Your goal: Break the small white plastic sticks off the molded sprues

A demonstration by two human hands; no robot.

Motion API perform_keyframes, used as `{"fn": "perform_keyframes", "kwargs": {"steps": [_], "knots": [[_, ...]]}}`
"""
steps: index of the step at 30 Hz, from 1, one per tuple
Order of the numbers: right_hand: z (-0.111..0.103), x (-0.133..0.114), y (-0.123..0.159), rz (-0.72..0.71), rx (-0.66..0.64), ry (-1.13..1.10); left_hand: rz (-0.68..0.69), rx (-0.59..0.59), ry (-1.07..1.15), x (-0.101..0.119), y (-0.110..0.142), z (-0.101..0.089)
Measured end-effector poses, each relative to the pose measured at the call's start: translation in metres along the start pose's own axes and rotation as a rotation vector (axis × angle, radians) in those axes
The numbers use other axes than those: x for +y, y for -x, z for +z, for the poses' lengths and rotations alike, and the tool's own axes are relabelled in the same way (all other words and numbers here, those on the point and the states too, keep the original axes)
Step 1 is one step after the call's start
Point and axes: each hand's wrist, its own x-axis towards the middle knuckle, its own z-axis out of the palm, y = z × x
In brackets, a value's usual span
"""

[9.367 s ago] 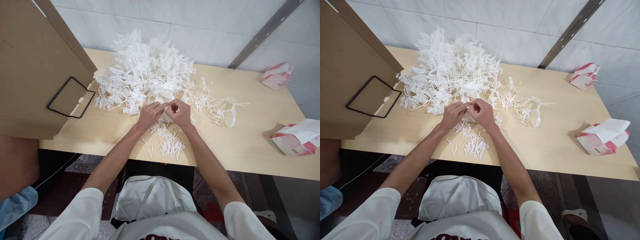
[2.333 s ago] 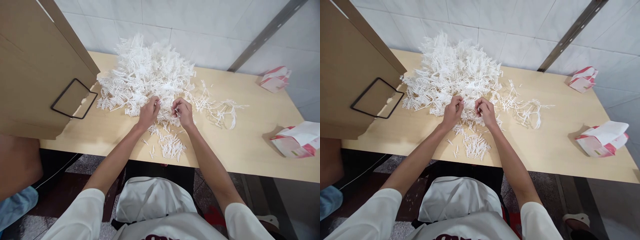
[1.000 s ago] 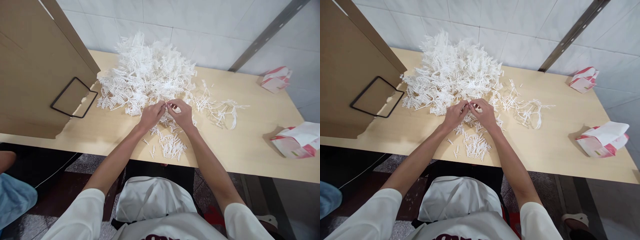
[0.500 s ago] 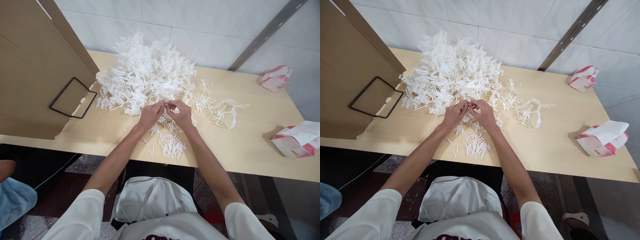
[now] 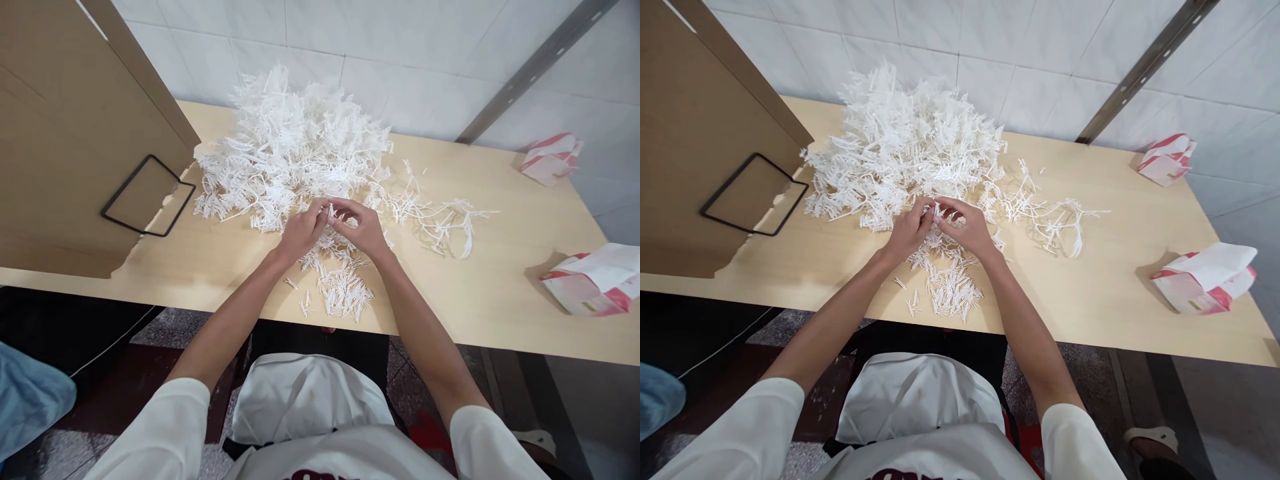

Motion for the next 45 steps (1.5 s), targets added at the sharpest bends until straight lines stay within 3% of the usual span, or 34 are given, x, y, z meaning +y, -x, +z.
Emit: {"fn": "perform_keyframes", "kwargs": {"steps": [11, 20, 29, 35, 40, 45], "knots": [[0.0, -0.001, 0.0, 0.046, 0.084, 0.024, 0.056, 0.008, -0.002, 0.0, 0.001, 0.002], [0.001, -0.001, 0.003, -0.082, 0.107, 0.348, 0.204, 0.004, -0.176, -0.005, 0.004, 0.009], [-0.004, 0.003, 0.001, -0.087, 0.021, 0.266, 0.271, 0.052, -0.213, -0.014, 0.005, 0.009], [-0.001, -0.004, 0.004, -0.126, 0.07, 0.322, 0.296, 0.065, -0.207, -0.009, 0.007, 0.011], [0.002, -0.003, 0.005, -0.031, 0.175, 0.141, 0.298, 0.124, -0.128, -0.007, 0.009, 0.016], [0.005, 0.004, 0.001, 0.108, 0.186, -0.11, 0.176, 0.104, -0.005, -0.002, 0.007, 0.011]]}}
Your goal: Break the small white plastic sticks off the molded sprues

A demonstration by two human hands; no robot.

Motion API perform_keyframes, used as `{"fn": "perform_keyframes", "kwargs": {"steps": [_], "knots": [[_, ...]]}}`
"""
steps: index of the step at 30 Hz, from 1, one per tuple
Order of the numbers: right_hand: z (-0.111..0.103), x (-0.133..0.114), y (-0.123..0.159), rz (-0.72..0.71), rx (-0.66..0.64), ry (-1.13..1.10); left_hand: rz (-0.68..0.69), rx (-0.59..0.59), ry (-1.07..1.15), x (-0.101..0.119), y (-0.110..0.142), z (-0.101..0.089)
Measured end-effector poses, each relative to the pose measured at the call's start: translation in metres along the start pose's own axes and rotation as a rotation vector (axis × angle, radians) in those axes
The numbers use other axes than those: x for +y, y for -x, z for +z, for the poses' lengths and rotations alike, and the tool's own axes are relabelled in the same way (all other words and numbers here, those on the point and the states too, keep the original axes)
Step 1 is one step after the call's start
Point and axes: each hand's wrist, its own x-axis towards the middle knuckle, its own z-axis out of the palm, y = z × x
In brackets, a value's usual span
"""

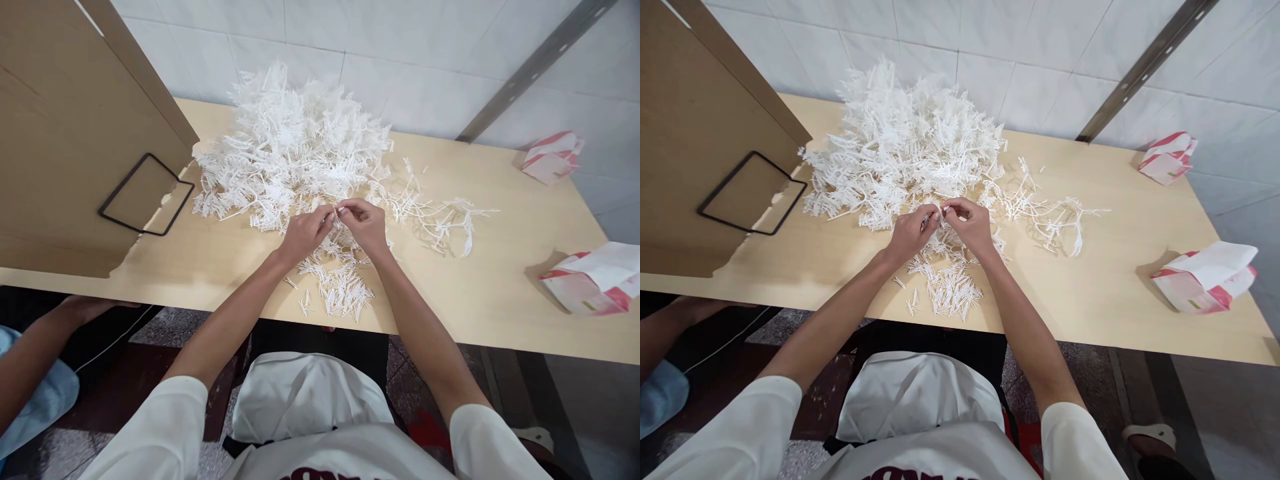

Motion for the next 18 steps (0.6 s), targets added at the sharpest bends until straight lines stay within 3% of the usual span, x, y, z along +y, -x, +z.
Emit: {"fn": "perform_keyframes", "kwargs": {"steps": [11, 18], "knots": [[-0.002, 0.003, -0.005, 0.029, -0.046, -0.134, -0.125, 0.001, 0.099, 0.002, -0.003, -0.005], [-0.009, -0.011, -0.006, 0.113, -0.196, -0.165, -0.151, -0.039, 0.098, 0.0, -0.004, -0.005]]}}
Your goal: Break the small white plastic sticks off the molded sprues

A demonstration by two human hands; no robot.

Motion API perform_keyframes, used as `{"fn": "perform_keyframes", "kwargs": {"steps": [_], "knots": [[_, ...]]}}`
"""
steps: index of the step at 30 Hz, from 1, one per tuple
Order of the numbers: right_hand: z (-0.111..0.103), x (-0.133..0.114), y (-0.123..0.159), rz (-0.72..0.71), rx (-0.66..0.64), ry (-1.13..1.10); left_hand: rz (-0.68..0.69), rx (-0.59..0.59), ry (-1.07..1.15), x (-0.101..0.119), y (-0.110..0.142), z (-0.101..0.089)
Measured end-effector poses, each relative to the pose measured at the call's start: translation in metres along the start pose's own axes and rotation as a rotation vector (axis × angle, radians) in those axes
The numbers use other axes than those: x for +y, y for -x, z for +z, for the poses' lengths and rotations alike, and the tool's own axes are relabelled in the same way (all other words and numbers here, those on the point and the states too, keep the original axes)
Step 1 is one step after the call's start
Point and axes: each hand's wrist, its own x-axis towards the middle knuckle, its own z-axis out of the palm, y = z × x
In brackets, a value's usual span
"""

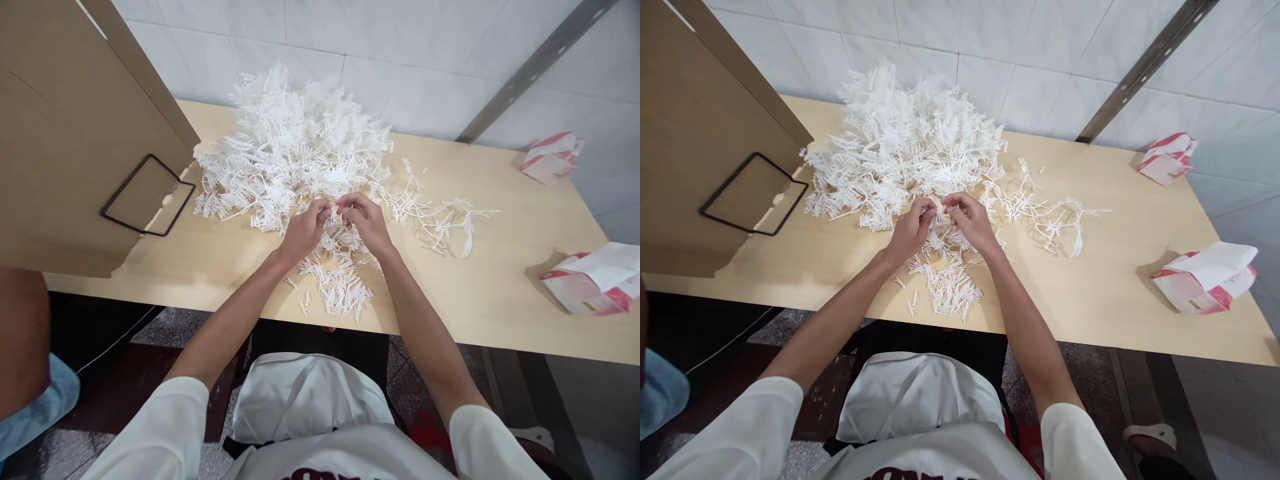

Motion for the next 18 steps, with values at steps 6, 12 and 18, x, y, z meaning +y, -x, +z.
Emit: {"fn": "perform_keyframes", "kwargs": {"steps": [6, 12, 18], "knots": [[0.0015, 0.0056, 0.0001, -0.035, -0.083, 0.152, 0.035, -0.037, -0.041, -0.0026, 0.0019, 0.0011], [0.0033, 0.0043, 0.0039, -0.102, -0.028, 0.314, 0.036, -0.1, -0.057, -0.0048, 0.0019, 0.0026], [0.005, 0.0045, 0.0063, -0.197, 0.011, 0.516, 0.063, -0.123, -0.075, -0.0022, 0.0038, 0.0032]]}}
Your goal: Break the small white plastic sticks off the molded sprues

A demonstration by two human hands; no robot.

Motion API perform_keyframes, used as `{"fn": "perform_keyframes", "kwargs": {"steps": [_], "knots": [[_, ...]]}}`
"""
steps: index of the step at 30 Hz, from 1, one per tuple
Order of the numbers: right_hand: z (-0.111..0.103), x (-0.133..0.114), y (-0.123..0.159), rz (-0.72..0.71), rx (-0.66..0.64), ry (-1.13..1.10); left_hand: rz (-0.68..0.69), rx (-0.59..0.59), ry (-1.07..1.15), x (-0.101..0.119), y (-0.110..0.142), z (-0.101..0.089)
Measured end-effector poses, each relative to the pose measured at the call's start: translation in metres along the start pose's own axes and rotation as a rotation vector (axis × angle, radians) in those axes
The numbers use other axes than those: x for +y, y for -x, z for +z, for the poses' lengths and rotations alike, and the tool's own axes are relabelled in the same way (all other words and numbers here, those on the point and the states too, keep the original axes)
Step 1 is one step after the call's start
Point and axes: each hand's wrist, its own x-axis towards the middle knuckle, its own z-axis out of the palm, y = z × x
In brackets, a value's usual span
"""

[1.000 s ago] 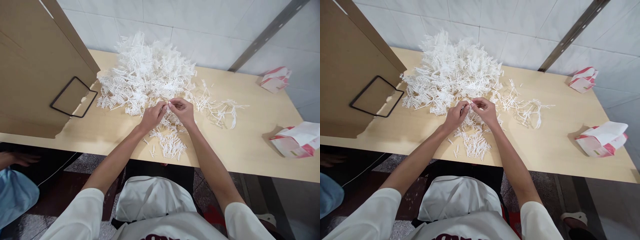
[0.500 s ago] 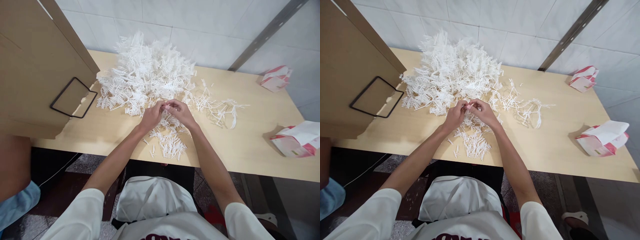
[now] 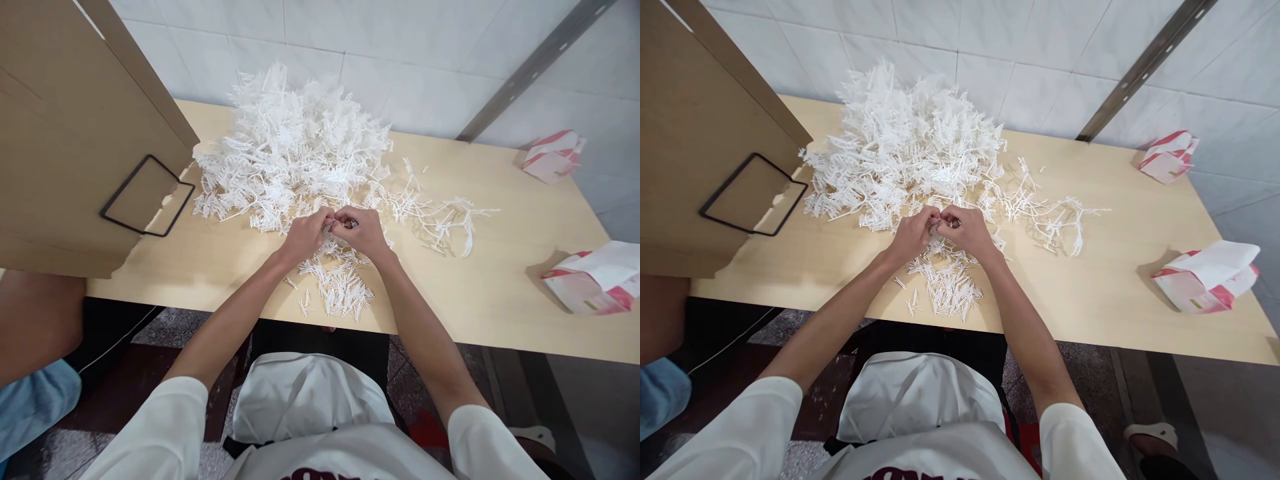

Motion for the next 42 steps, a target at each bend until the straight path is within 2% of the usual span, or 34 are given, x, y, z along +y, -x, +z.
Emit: {"fn": "perform_keyframes", "kwargs": {"steps": [6, 10, 12, 16, 19, 23, 28, 34, 38, 42], "knots": [[0.0, -0.001, 0.002, -0.021, 0.007, 0.039, 0.039, 0.029, 0.052, -0.002, 0.001, 0.0], [0.0, -0.004, 0.003, 0.014, 0.012, 0.006, 0.074, 0.072, 0.172, -0.003, -0.001, 0.0], [0.002, -0.004, 0.002, 0.072, 0.033, -0.075, 0.025, 0.109, 0.258, -0.002, -0.002, 0.001], [0.005, -0.002, -0.003, 0.235, 0.09, -0.393, -0.119, 0.176, 0.373, 0.001, -0.005, 0.002], [0.003, -0.002, -0.006, 0.297, 0.062, -0.496, -0.095, 0.193, 0.366, 0.001, -0.007, 0.002], [0.0, -0.002, -0.006, 0.284, -0.048, -0.452, -0.028, 0.241, 0.308, -0.001, -0.007, 0.003], [0.001, 0.003, -0.005, 0.213, -0.114, -0.432, -0.014, 0.21, 0.317, -0.003, -0.006, 0.004], [0.001, 0.008, -0.004, 0.161, -0.097, -0.385, -0.036, 0.179, 0.39, -0.001, -0.009, -0.001], [0.001, 0.003, -0.004, 0.147, -0.099, -0.217, -0.002, 0.121, 0.375, -0.002, -0.008, 0.0], [0.002, -0.004, -0.002, 0.114, -0.041, -0.102, 0.021, 0.072, 0.382, -0.002, -0.006, 0.003]]}}
